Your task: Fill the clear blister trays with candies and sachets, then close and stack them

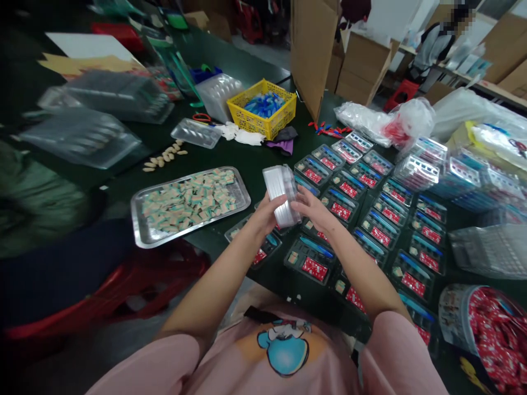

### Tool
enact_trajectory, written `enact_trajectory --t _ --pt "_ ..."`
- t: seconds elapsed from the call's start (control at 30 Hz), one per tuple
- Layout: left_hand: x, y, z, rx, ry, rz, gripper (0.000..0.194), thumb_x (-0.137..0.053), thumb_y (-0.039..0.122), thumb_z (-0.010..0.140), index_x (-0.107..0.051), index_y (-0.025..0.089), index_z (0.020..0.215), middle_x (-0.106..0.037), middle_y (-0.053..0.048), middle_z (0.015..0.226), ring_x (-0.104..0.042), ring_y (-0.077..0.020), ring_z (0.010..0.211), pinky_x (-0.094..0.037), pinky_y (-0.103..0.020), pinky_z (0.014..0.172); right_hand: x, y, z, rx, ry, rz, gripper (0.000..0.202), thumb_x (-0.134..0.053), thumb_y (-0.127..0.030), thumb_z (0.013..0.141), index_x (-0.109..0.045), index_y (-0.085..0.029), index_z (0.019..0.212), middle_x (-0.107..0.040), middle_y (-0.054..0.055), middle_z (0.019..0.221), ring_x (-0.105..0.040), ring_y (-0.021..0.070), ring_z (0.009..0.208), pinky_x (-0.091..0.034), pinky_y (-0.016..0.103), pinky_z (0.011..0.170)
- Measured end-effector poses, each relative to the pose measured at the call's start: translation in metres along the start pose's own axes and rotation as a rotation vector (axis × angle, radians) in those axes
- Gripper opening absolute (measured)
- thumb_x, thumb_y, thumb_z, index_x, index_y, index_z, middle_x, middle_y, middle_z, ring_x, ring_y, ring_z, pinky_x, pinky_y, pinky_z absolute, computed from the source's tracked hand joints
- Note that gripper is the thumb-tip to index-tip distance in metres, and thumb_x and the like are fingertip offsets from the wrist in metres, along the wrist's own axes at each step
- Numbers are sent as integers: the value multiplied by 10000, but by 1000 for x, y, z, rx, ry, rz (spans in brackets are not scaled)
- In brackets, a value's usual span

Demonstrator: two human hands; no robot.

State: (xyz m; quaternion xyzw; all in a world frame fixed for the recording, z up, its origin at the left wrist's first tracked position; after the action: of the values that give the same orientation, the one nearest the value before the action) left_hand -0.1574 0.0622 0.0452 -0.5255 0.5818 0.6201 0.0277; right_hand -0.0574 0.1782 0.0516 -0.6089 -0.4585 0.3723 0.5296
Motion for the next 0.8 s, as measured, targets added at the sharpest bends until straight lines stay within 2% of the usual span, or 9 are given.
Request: enact_trajectory --t 0.1,0.2,0.27,0.4,0.5,0.6,0.7,0.8 --pt "7 -4 -5 71 -11 -24 770 -888 281 552 -572 182 1247 -726 -111 999 -704 -283 912 -555 -404 823 6 -1 -12 -28 11 181 874 -715 -645 720 -422 -284 1460 -581 97 1376 -596 291 1187 -544 434 929" --pt "16 -5 -8 138 15 -49 607 -859 310 587 -633 151 1127 -740 -115 952 -711 -293 896 -572 -432 837 39 -1 -18 -7 96 156 808 -713 -635 725 -475 -300 1421 -628 77 1291 -603 270 1161 -554 407 900" --pt "21 -5 -9 144 47 -57 547 -848 310 593 -654 157 1080 -747 -105 954 -713 -300 918 -580 -441 860 80 2 -20 26 247 36 833 -725 -625 708 -457 -313 1432 -615 66 1302 -598 263 1165 -550 406 912" --pt "23 -5 -12 138 62 -55 546 -846 328 579 -664 182 1072 -752 -96 994 -704 -325 1006 -574 -460 920 184 13 -18 32 588 -324 955 -704 -672 682 -389 -252 1479 -581 106 1352 -560 303 1229 -497 466 998" --pt "20 -8 -10 150 73 -39 571 -869 364 531 -675 183 1036 -754 -89 944 -707 -341 1000 -580 -464 919 246 20 -12 -25 720 -639 1005 -705 -688 670 -416 -148 1467 -558 172 1377 -514 351 1285 -412 509 1084" --pt "18 -12 -6 174 78 -13 572 -876 391 507 -684 180 1004 -755 -99 910 -706 -367 999 -586 -474 903 282 26 2 -85 694 -900 990 -739 -661 659 -465 -127 1445 -526 209 1408 -473 392 1323 -361 556 1117" --pt "16 -16 0 184 91 19 598 -867 409 515 -692 178 1038 -756 -108 897 -707 -380 995 -588 -482 896 302 33 21 -156 570 -1076 985 -781 -627 643 -467 -182 1463 -476 198 1464 -428 418 1361 -334 612 1120" --pt "14 -17 5 196 110 46 655 -877 421 491 -699 177 1073 -761 -111 903 -721 -370 938 -599 -474 868 317 39 40 -253 455 -1159 1016 -826 -596 617 -459 -200 1479 -415 199 1518 -384 438 1394 -313 623 1132"
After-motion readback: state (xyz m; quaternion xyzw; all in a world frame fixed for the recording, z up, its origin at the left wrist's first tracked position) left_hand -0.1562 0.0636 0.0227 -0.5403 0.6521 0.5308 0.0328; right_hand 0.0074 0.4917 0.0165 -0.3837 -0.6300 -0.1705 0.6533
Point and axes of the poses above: each hand's wrist, its own z-axis towards the middle knuckle, its own x-axis out of the back of the hand, y = z × x, the point moved 1 cm from there along z, towards the middle knuckle
